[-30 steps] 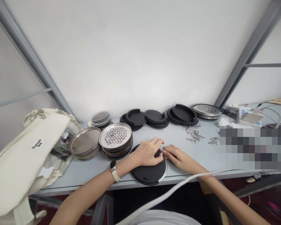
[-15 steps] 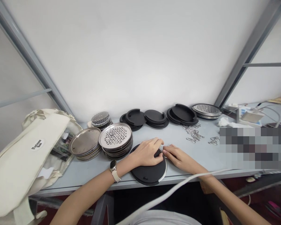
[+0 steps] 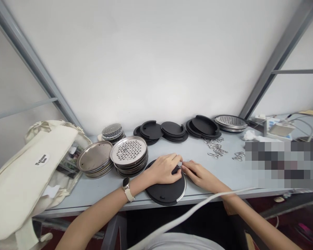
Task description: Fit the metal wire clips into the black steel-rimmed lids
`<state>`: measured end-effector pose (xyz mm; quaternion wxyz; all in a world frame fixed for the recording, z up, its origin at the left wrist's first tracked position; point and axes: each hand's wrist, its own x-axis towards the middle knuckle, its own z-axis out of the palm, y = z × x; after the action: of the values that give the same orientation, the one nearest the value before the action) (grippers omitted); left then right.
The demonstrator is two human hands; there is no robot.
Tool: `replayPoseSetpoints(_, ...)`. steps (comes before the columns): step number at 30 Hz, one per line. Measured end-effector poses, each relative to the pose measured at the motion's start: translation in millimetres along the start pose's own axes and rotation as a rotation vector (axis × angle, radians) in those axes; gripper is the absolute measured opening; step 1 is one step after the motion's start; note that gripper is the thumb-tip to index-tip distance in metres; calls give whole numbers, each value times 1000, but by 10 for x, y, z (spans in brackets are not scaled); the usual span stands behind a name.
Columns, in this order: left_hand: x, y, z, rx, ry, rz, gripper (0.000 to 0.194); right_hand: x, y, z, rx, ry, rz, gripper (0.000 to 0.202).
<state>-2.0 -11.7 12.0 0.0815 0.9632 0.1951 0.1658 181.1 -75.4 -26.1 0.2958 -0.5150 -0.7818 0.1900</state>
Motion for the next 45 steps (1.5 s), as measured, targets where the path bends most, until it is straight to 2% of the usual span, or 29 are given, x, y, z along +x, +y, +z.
replayPoseSetpoints(45, -4, -18, 19, 40, 33, 59, 18, 17, -19, 30, -44, 14, -19, 30)
